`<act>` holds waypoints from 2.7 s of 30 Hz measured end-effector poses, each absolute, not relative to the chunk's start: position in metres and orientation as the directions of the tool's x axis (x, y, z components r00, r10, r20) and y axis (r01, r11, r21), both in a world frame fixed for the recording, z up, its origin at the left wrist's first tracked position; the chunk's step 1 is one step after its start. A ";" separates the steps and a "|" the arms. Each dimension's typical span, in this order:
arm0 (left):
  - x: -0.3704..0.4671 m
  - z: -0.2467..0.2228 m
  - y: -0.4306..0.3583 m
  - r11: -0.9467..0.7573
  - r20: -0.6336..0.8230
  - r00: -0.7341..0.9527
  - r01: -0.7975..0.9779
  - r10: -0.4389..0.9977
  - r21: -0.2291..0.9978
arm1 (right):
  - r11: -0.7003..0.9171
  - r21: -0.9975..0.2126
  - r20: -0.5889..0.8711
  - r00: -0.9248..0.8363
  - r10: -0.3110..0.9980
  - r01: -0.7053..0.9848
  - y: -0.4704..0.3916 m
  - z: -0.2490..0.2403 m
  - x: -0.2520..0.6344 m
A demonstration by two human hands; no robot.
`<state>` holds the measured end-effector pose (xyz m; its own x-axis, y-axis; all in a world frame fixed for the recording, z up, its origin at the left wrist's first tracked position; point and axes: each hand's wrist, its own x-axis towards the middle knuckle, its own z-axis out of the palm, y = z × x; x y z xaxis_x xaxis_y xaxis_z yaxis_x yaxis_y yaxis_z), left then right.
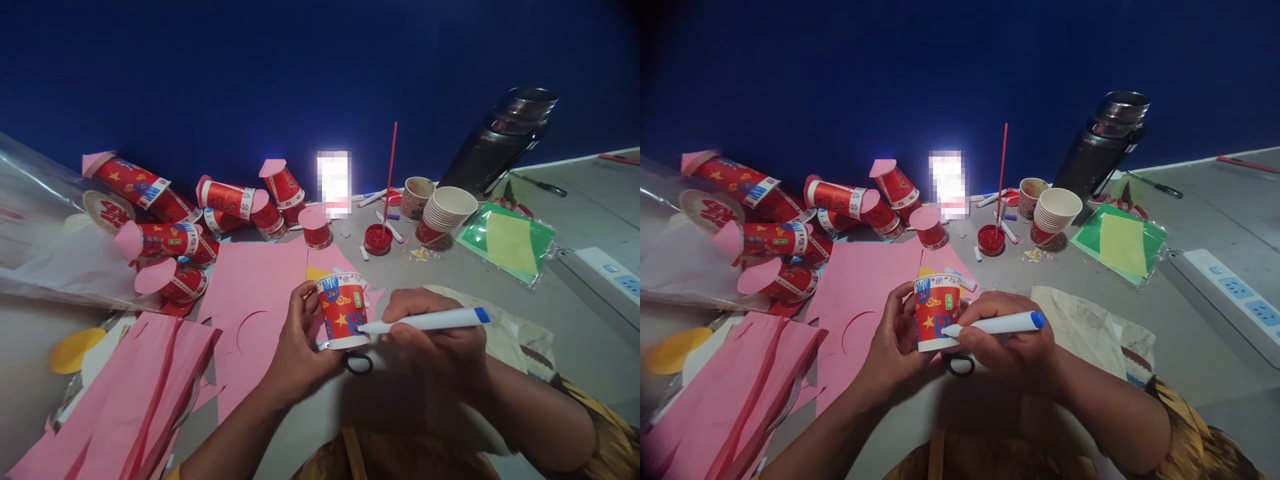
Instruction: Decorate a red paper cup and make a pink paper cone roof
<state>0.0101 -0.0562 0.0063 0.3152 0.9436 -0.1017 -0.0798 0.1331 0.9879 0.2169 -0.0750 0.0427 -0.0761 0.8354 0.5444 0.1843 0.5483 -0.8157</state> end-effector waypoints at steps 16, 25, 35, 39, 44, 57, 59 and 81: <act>0.006 0.001 -0.051 0.394 -0.157 0.499 -0.415 0.852 0.820 | 0.446 -0.890 0.455 0.197 0.868 0.090 -0.076 0.050 0.212; 0.005 -0.001 -0.054 0.461 -0.213 0.514 -0.421 0.831 0.781 | 0.417 -0.908 0.417 0.182 0.890 0.043 -0.075 0.048 0.215; 0.007 -0.001 -0.051 0.347 -0.151 0.458 -0.379 0.876 0.858 | 0.474 -0.877 0.479 0.063 0.876 0.078 -0.078 0.039 0.217; 0.007 0.001 -0.051 0.338 -0.164 0.445 -0.347 0.880 0.875 | 0.460 -0.880 0.467 0.037 0.884 0.118 -0.078 0.041 0.218; 0.007 0.000 -0.050 0.332 -0.155 0.452 -0.345 0.878 0.878 | 0.454 -0.884 0.459 0.023 0.888 0.113 -0.077 0.045 0.217; 0.007 -0.003 -0.051 0.327 -0.149 0.449 -0.350 0.881 0.878 | 0.477 -0.871 0.484 0.032 0.874 0.120 -0.076 0.049 0.217; 0.007 -0.002 -0.051 0.337 -0.158 0.455 -0.346 0.876 0.876 | 0.468 -0.876 0.476 0.049 0.878 0.120 -0.077 0.049 0.216; 0.002 0.015 -0.055 0.579 -0.276 0.584 -0.428 0.763 0.694 | 0.452 -0.876 0.468 0.073 0.880 0.170 -0.079 0.032 0.225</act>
